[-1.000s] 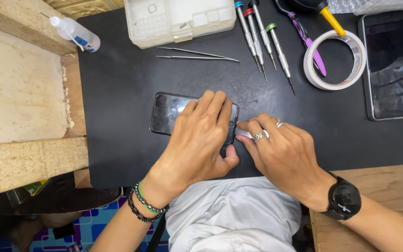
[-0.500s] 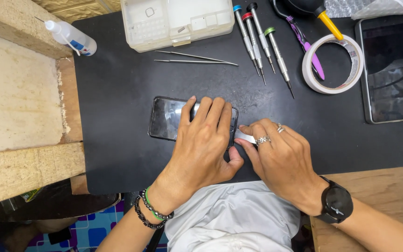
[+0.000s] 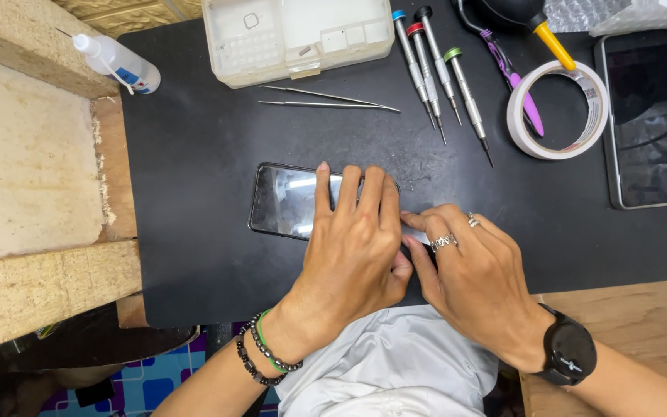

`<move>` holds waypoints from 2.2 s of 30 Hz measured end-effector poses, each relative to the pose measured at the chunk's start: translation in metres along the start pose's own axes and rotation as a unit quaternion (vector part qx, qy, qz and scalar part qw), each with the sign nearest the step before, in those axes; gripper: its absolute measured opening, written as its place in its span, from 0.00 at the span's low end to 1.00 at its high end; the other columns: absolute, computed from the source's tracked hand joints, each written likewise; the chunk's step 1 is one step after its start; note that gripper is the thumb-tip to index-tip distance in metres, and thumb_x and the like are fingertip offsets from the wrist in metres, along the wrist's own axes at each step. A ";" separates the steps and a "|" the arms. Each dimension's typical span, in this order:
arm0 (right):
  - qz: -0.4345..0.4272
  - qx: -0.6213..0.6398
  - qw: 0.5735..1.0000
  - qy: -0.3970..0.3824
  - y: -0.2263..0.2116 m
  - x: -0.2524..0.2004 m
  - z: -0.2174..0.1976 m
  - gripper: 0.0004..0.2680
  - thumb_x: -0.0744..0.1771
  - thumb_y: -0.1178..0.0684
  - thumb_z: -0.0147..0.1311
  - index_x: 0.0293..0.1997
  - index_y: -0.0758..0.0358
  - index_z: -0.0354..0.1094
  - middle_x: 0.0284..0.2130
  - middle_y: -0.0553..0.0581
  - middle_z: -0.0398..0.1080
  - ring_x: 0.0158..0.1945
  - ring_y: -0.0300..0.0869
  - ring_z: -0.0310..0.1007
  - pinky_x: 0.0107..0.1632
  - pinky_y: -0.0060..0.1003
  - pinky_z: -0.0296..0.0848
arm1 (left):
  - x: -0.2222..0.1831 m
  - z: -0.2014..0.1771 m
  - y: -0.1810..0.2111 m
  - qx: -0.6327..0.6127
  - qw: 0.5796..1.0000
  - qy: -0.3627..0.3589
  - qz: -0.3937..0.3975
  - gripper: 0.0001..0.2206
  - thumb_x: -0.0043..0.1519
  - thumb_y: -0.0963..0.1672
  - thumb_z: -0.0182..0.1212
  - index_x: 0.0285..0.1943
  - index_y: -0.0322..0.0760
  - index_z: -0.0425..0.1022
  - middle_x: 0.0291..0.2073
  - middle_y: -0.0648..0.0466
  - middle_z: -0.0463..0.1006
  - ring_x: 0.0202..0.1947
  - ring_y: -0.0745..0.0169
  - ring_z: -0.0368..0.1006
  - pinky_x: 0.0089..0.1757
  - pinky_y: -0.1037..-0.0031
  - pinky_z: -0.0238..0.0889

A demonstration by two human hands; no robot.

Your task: Repairing a smartphone by prying open the casing and cleaning internal components.

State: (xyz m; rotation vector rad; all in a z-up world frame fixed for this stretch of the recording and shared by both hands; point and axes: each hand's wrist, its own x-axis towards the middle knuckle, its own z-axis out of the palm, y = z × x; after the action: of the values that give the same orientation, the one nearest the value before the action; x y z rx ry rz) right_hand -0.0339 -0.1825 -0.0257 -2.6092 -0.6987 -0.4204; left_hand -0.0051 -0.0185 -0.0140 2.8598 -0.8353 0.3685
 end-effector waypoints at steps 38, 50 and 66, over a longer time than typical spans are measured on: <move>0.098 0.025 0.994 -0.043 0.013 0.015 -0.019 0.11 0.69 0.52 0.56 0.57 0.58 0.73 0.39 0.53 0.71 0.35 0.47 0.75 0.38 0.41 0.72 | -0.015 -0.030 -0.018 -0.200 0.980 -0.006 0.011 0.29 0.52 0.44 0.58 0.63 0.20 0.68 0.56 0.36 0.72 0.59 0.36 0.66 0.67 0.36 0.45; -0.135 0.020 0.986 -0.098 0.003 0.081 0.017 0.31 0.56 0.26 0.72 0.42 0.64 0.60 0.47 0.62 0.65 0.45 0.56 0.65 0.47 0.49 0.67 | -0.064 -0.030 -0.094 -0.163 0.980 -0.063 -0.099 0.43 0.59 0.52 0.70 0.75 0.24 0.49 0.70 0.34 0.54 0.72 0.35 0.49 0.69 0.42 0.39; -0.106 0.168 0.979 -0.048 0.000 0.083 0.022 0.25 0.54 0.43 0.72 0.40 0.63 0.56 0.45 0.62 0.68 0.47 0.53 0.72 0.52 0.45 0.71 | -0.034 -0.032 -0.137 -0.508 0.857 -0.017 -0.079 0.46 0.46 0.44 0.79 0.75 0.43 0.56 0.60 0.51 0.62 0.63 0.57 0.66 0.58 0.68 0.67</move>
State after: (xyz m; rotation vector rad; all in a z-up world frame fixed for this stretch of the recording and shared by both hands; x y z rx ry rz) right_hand 0.0392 -0.1386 -0.0135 -2.2570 -0.9942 -0.2146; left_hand 0.0356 0.1203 -0.0018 1.9035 -0.5357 -0.1380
